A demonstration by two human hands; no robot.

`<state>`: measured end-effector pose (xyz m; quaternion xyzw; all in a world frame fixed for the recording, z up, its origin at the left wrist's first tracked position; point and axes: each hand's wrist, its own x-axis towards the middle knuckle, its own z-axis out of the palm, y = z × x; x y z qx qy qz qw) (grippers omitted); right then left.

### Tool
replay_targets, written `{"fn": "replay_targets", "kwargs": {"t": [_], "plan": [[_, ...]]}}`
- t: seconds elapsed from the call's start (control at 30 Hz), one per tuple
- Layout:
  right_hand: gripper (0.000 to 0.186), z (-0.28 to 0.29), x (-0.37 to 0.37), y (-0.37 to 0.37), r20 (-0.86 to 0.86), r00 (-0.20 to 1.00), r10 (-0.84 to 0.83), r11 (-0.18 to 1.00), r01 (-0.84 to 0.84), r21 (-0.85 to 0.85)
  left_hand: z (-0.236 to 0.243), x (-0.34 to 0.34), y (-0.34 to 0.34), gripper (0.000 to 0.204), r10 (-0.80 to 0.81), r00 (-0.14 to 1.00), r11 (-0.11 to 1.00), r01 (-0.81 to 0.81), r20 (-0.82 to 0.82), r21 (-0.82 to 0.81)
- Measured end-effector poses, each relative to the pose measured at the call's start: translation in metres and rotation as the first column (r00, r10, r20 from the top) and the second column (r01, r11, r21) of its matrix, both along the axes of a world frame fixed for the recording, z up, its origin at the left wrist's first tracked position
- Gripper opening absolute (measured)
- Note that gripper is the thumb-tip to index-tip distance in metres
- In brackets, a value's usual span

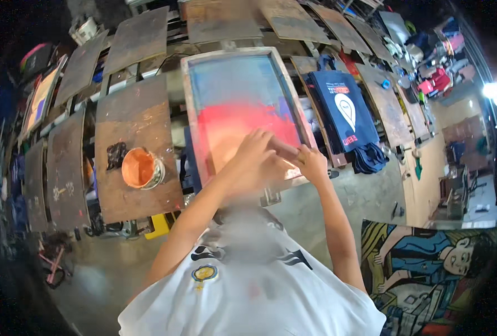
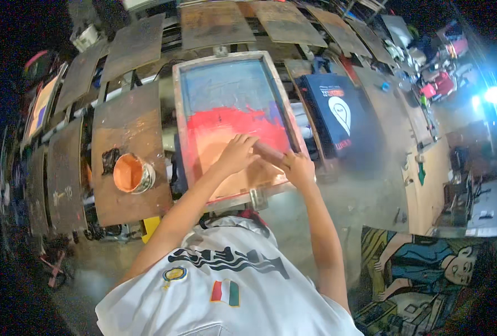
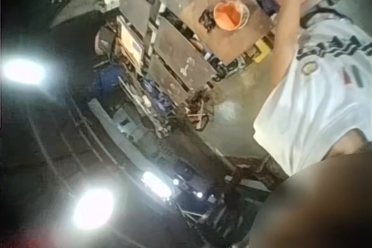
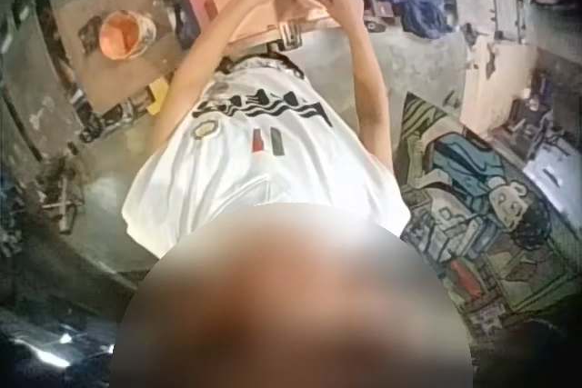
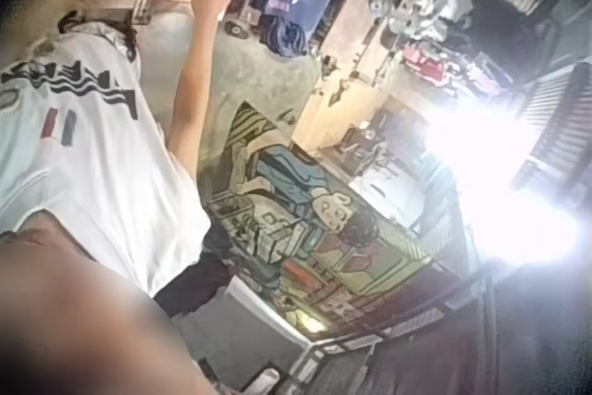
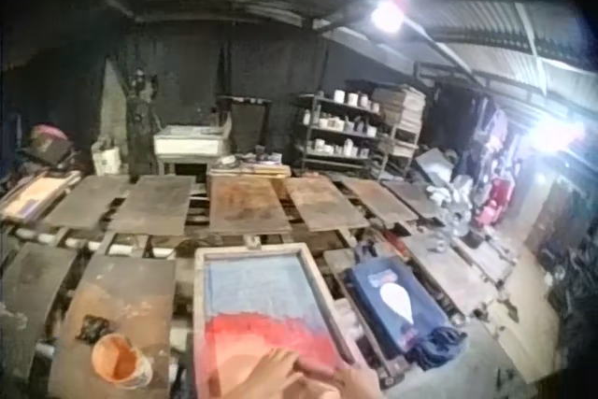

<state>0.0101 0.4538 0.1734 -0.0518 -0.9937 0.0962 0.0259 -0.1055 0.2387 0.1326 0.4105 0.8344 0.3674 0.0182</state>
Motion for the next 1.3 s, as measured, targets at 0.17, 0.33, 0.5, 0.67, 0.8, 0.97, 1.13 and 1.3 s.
{"fn": "replay_targets", "kwargs": {"t": [0.17, 0.33, 0.5, 0.67, 0.8, 0.97, 1.13, 1.3], "plan": [[0.029, -0.025, 0.005, 0.042, -0.043, 0.993, -0.113, 0.982, 0.105, -0.155, 0.01, -0.034, 0.071, 0.069, -0.109, 0.993, 0.994, 0.11, -0.052, 0.027], [0.027, -0.026, -0.016, 0.038, 0.05, 0.995, -0.086, 0.936, 0.098, -0.339, -0.008, -0.068, 0.084, 0.07, -0.169, 0.982, 0.97, 0.151, -0.084, -0.193], [0.032, -0.04, -0.051, 0.015, 0.084, 0.996, 0.032, 0.943, -0.002, -0.334, -0.006, -0.082, 0.04, 0.067, -0.062, 0.994, 0.97, 0.038, -0.093, -0.242], [0.035, -0.051, -0.089, -0.026, 0.196, 0.961, 0.193, 0.949, -0.132, -0.285, -0.017, -0.056, -0.026, 0.067, 0.23, 0.97, 0.923, -0.243, -0.078, -0.298], [0.035, -0.044, -0.108, -0.052, 0.191, 0.884, 0.426, 0.865, -0.337, -0.372, -0.011, -0.008, -0.068, 0.069, 0.49, 0.871, 0.84, -0.485, -0.045, -0.244], [0.04, -0.033, -0.122, -0.077, 0.248, 0.684, 0.686, 0.722, -0.595, -0.353, -0.012, 0.041, -0.09, 0.066, 0.698, 0.711, 0.685, -0.697, -0.082, -0.212], [0.037, -0.051, -0.121, -0.063, 0.161, 0.731, 0.663, 0.73, -0.584, -0.356, -0.002, 0.026, -0.08, 0.069, 0.673, 0.732, 0.673, -0.664, -0.103, -0.326], [0.034, -0.044, -0.094, -0.007, 0.148, 0.889, 0.434, 0.847, -0.346, -0.404, 0.0, -0.02, -0.025, 0.069, 0.425, 0.9, 0.831, -0.431, -0.099, -0.352]]}}
